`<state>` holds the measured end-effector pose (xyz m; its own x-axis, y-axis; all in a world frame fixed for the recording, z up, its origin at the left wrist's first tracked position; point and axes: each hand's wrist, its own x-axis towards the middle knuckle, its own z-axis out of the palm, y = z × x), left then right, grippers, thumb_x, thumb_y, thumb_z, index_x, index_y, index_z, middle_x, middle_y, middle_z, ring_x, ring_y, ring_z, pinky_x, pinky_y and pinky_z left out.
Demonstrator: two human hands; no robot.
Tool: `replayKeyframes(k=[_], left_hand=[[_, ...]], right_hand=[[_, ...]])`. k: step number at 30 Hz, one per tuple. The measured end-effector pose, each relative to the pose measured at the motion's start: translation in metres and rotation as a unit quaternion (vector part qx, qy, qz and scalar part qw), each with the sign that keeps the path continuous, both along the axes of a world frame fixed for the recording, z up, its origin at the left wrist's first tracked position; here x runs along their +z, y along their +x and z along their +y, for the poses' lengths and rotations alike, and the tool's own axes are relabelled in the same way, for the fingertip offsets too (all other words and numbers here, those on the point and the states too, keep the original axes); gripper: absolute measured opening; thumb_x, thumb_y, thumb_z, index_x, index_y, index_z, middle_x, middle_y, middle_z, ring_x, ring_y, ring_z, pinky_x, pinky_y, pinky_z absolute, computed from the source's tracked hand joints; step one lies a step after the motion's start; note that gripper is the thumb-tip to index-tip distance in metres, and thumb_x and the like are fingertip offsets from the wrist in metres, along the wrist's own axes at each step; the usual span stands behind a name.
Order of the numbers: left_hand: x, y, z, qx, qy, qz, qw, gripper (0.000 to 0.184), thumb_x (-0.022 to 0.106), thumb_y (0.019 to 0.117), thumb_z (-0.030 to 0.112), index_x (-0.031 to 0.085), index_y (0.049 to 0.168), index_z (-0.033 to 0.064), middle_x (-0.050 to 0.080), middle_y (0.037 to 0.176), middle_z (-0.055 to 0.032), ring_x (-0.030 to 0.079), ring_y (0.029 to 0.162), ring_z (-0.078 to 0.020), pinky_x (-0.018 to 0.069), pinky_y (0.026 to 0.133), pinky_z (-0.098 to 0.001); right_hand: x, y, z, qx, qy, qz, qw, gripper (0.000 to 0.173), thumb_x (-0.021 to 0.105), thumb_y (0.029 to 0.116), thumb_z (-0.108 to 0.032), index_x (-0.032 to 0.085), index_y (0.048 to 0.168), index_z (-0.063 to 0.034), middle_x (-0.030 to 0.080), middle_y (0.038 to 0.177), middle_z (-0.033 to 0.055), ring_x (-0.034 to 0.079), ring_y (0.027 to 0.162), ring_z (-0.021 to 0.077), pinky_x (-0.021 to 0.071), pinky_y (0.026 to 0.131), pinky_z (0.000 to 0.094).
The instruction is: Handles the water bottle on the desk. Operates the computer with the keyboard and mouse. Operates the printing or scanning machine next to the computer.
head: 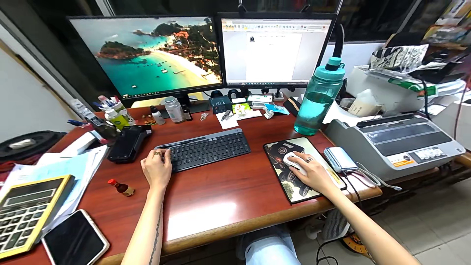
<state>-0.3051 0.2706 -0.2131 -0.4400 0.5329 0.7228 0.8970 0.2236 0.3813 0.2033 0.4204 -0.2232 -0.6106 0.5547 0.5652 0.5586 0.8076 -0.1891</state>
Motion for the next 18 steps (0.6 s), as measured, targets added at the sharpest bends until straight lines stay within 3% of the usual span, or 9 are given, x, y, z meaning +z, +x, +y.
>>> replayKeyframes(k=[18], left_hand=[[-0.0038, -0.0017, 0.0009, 0.01, 0.018, 0.011, 1.0, 0.036, 0.05, 0.1049, 0.022, 0.072, 0.103, -0.0051, 0.071, 0.097, -0.0257, 0.068, 0.089, -0.0428, 0.0448, 0.092, -0.0612]], right_hand=[[0.0009, -0.0006, -0.0014, -0.004, -0.017, 0.0, 1.0, 0.04, 0.054, 0.1022, -0.04, 0.071, 0.129, -0.0161, 0.065, 0.136, 0.0176, 0.065, 0.123, 0.0367, 0.0551, 0.095, 0.0525]])
